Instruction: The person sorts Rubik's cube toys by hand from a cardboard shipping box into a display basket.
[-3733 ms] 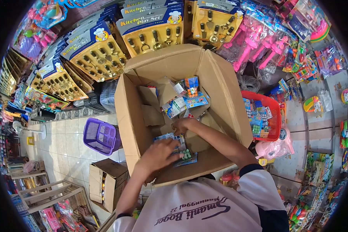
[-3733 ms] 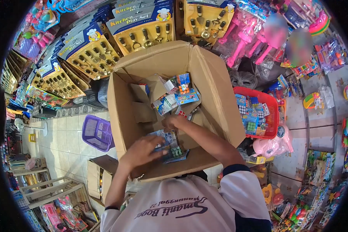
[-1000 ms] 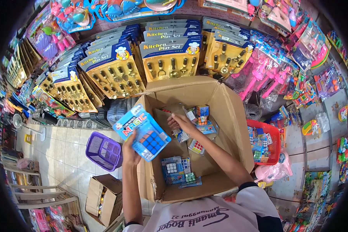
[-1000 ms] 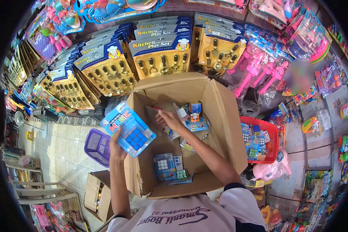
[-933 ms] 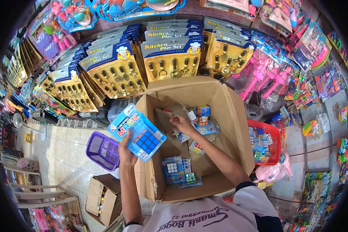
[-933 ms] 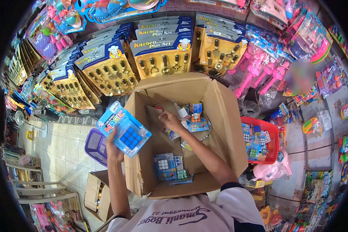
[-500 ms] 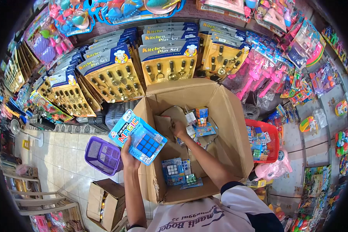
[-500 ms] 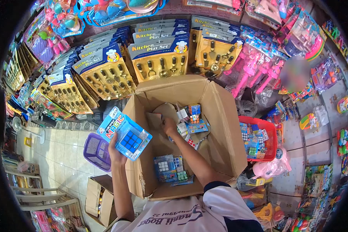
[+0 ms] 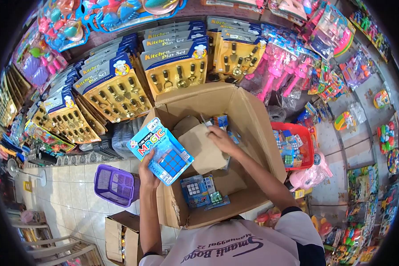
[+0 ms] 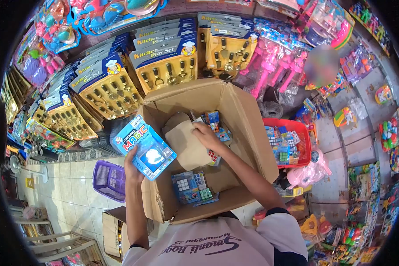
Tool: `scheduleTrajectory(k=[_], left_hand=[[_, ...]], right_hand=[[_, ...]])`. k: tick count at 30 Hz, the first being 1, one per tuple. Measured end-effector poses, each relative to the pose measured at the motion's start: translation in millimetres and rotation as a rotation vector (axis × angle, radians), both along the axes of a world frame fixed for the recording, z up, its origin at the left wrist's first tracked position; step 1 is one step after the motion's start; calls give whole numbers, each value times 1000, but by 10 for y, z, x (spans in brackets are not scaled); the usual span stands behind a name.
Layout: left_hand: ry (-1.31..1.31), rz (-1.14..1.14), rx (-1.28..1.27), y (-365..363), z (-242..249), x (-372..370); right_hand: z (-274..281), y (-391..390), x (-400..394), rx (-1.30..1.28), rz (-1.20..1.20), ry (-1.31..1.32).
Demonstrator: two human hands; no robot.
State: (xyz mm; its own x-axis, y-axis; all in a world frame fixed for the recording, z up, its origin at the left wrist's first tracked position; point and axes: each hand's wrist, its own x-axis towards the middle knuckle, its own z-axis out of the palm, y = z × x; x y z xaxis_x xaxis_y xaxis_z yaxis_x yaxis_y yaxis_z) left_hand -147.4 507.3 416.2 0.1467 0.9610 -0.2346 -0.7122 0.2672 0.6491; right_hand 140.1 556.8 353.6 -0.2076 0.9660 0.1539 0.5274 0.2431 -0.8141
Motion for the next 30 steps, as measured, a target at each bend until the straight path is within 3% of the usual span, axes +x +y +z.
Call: scheduleTrajectory(k=[3, 6, 7, 14, 17, 20, 23, 27, 30], left_hand=[[-15, -84, -24, -47, -23, 112], [-5, -177, -74, -108, -19, 258], [-48, -223, -78, -123, -33, 317], [35, -335, -85, -400, 308, 753], [45, -433, -122, -572, 365, 1001], [81, -529, -141, -805, 418, 1340], [86, -635, -136, -1093, 422, 1694], [90, -708, -177, -1554, 447, 2171], [90, -786, -190, -1826, 362, 2526]], right_hand=[[190, -342, 139, -120, -283, 403], [556, -645, 197, -111, -458, 601], [722, -773, 197, -115, -617, 506], [979, -1440, 714, 103, -565, 815], [1209, -1779, 888, 335, -601, 746], [1374, -2121, 1015, 496, -609, 929], [1547, -2461, 1112, 618, -589, 913], [1290, -3034, 1479, 526, -518, 785], [1279, -3475, 1754, 578, -440, 561]])
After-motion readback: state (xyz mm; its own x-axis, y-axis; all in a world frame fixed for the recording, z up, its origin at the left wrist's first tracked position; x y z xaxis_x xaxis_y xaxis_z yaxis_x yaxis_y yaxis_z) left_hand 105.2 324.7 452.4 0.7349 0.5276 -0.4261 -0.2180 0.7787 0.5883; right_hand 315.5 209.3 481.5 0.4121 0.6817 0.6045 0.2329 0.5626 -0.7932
